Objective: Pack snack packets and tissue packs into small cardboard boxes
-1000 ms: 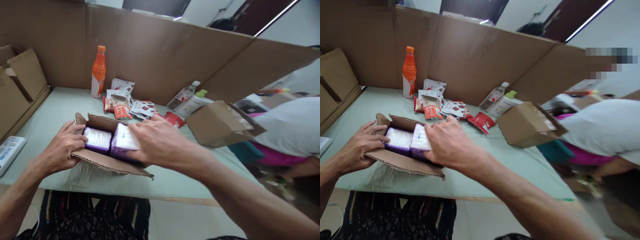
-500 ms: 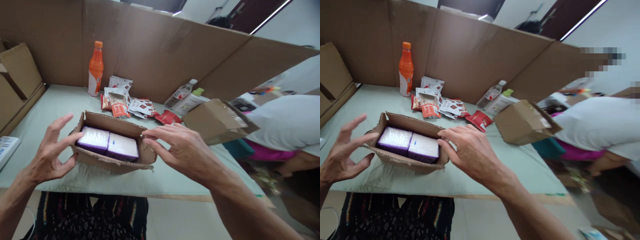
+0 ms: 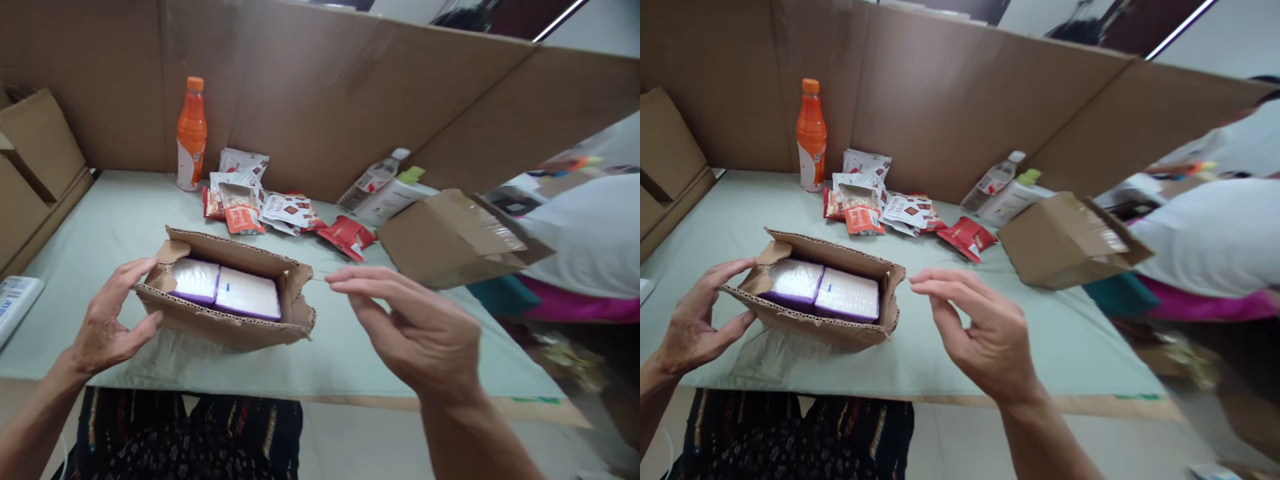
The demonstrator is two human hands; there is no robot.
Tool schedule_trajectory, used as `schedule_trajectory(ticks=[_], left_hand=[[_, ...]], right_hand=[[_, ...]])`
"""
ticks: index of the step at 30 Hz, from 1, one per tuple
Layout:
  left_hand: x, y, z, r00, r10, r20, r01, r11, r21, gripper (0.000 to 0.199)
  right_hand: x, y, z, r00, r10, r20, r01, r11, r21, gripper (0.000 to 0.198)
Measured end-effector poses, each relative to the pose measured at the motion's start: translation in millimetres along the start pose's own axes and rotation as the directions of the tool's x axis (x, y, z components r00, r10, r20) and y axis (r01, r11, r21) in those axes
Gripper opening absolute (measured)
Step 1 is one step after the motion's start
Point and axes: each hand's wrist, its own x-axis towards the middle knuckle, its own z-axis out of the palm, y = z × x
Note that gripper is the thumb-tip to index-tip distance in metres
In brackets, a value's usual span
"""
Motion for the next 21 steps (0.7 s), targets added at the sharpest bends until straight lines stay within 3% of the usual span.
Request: schedule_trajectory(ticks=[3,8,11,14,17,21], left_hand=[[2,-2,1,1.000,-0.006,0.008,0.007,0.997,-0.073,0.057],[4,-2,4,0.999,-0.044,-0.010,0.043,0.990,-0.136,0.034],[7,0,-2,0.999,-0.042,0.008,0.042,0.995,-0.093,0.026],[18,-2,-18,0.990,0.014,0.139,-0.011,1.000,-0.028,0.028],[38,-10,-37,0.943,0.070,0.326,-0.059,0.997,-0.041,0.035],[66,-23,-44,0.899,0.099,0.427,-0.045,0.990,-0.136,0.038]], right_hand=[[-18,9,1,0.993,-0.007,0.121,0.013,0.999,-0.052,0.028],[-17,11,16,0.950,-0.099,0.297,0.134,0.986,-0.100,0.035],[-15,10,20,0.954,-0.136,0.267,0.174,0.976,-0.128,0.032],[-18,12,20,0.977,-0.141,0.160,0.159,0.981,-0.109,0.032],[-19,15,21,0.989,-0.109,0.102,0.116,0.991,-0.066,0.032],[-18,18,26,0.989,-0.077,0.126,0.079,0.997,-0.006,0.032]])
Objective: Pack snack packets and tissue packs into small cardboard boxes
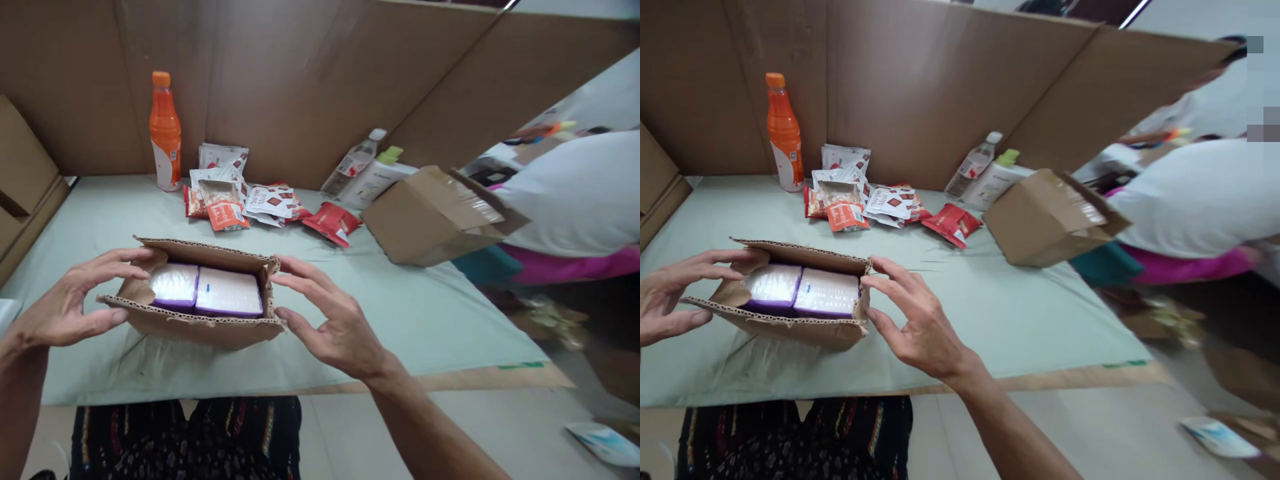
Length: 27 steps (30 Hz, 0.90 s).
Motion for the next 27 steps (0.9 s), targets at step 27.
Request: schedule_trajectory(ticks=[27], left_hand=[[8,-7,57,0.927,-0.095,-0.364,0.144,0.983,0.111,0.065]], right_hand=[[23,-1,18,0.998,-0.054,0.030,0.053,0.998,0.034,0.053]])
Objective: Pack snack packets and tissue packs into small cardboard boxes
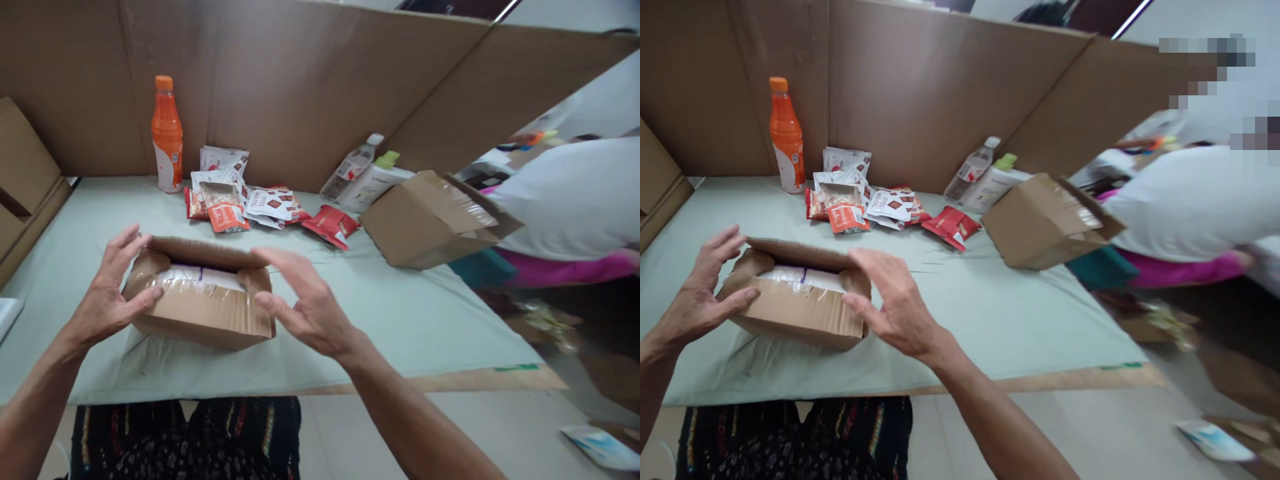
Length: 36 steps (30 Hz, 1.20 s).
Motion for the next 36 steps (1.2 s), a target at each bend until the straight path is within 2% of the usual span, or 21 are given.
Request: schedule_trajectory(ticks=[2,4,7,10,14,16,18,21,24,26,29,31,34,36], left_hand=[[-1,1,-1,0.998,0.023,0.062,-0.022,1.000,-0.019,0.035],[-2,1,-1,0.995,0.055,0.086,-0.050,0.997,-0.059,0.020],[-1,0,2,0.997,0.059,0.050,-0.054,0.994,-0.096,0.019],[1,-2,3,0.998,0.055,0.033,-0.053,0.996,-0.078,0.019],[2,-7,1,0.995,0.072,0.063,-0.069,0.997,-0.046,0.021],[1,-11,0,0.996,0.068,0.058,-0.066,0.997,-0.035,0.020],[2,-14,1,0.997,0.059,0.055,-0.058,0.998,-0.028,0.020],[2,-12,1,0.997,0.044,0.069,-0.041,0.998,-0.039,0.020],[3,-9,1,0.997,-0.025,0.079,0.027,0.999,-0.028,0.032],[3,-10,4,0.994,-0.066,0.086,0.068,0.997,-0.021,0.038],[8,-19,17,0.986,-0.097,0.134,0.101,0.994,-0.028,0.041],[12,-25,32,0.976,-0.103,0.191,0.111,0.993,-0.031,0.046],[17,-33,59,0.948,-0.104,0.302,0.123,0.991,-0.046,0.053],[18,-38,78,0.937,-0.074,0.341,0.093,0.995,-0.038,0.053]], right_hand=[[-7,-1,6,0.990,-0.090,0.107,0.093,0.995,-0.026,0.047],[-14,-2,8,0.976,-0.134,0.174,0.145,0.988,-0.051,0.050],[-14,-5,3,0.954,-0.137,0.266,0.160,0.985,-0.067,0.062],[1,-7,-1,0.913,-0.138,0.383,0.190,0.976,-0.102,0.068],[30,-8,4,0.811,-0.135,0.569,0.223,0.971,-0.089,0.084],[41,-7,8,0.771,-0.127,0.625,0.215,0.974,-0.067,0.084],[48,-8,10,0.752,-0.117,0.649,0.209,0.976,-0.065,0.081],[47,-10,4,0.751,-0.102,0.653,0.203,0.976,-0.081,0.077],[24,-10,-18,0.771,-0.050,0.635,0.156,0.982,-0.111,0.076],[-6,-3,-40,0.806,0.032,0.590,0.082,0.983,-0.165,0.077],[-69,22,-81,0.869,0.227,0.440,-0.097,0.950,-0.297,0.075],[-116,49,-112,0.879,0.375,0.293,-0.248,0.886,-0.391,0.069],[-180,100,-161,0.818,0.567,0.097,-0.464,0.751,-0.470,0.068],[-215,136,-193,0.744,0.668,-0.038,-0.599,0.640,-0.482,0.072]])
